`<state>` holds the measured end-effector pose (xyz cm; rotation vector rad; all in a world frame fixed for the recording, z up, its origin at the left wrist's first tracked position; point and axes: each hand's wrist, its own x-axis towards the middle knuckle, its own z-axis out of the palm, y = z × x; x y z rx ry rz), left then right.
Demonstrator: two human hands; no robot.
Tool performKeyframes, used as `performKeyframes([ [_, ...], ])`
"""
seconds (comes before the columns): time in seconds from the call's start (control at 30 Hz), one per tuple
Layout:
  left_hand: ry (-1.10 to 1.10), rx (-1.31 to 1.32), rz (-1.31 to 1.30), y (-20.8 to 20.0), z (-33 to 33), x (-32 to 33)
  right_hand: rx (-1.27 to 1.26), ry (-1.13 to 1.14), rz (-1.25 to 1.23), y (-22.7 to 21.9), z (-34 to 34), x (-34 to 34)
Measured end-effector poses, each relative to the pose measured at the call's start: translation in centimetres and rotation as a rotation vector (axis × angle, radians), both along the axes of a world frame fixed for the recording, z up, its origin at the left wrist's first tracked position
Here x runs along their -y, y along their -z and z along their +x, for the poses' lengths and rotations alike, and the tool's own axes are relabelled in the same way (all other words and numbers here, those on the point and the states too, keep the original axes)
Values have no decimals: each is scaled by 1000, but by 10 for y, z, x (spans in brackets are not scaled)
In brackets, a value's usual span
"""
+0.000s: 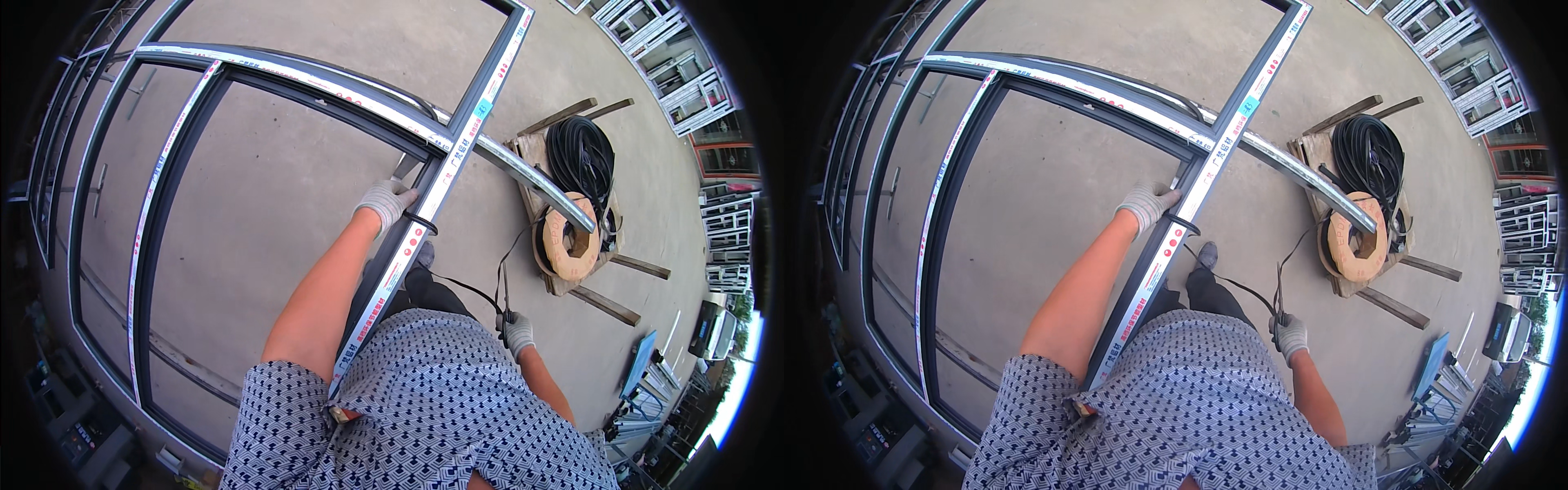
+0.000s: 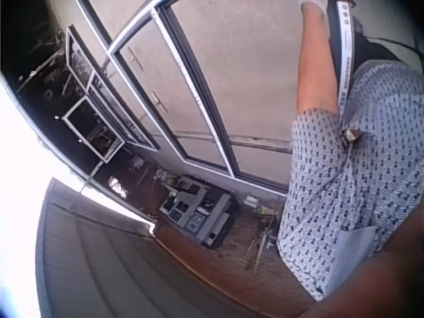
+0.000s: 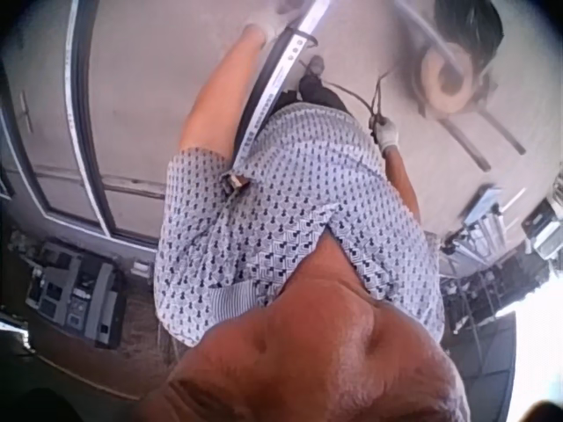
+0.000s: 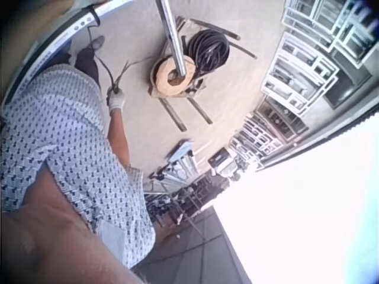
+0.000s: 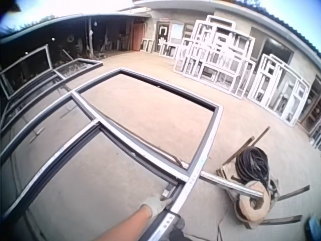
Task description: The person inserts a black rubber seal into the groove of a metal window frame using pliers. They work along the frame edges, pressing the seal into place and trimming excess material.
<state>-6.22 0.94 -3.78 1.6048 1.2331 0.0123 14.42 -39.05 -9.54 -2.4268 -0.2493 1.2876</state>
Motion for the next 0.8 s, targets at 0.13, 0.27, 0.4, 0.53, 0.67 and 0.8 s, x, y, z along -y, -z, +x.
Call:
performKeyframes([
  [0.13, -25, 51, -146, 10, -10, -2, -16, 12, 2, -11, -3, -10],
  [0.27, 72, -31, -7, -3, -2, -1, 5, -9, 6, 1, -1, -4],
  [0.4, 113, -78, 67, 10, 10, 1, 38, -55, -16, 14, 3, 8],
  [0.53, 56, 15, -137, 19, 4, -4, 47, -61, -2, 13, 4, 4],
  [0.67, 91, -8, 1, 22, -2, 1, 20, -34, 17, 11, 5, 3],
  [0.8, 140, -85, 128, 18, -1, 4, 39, -24, 34, 7, -4, 2],
])
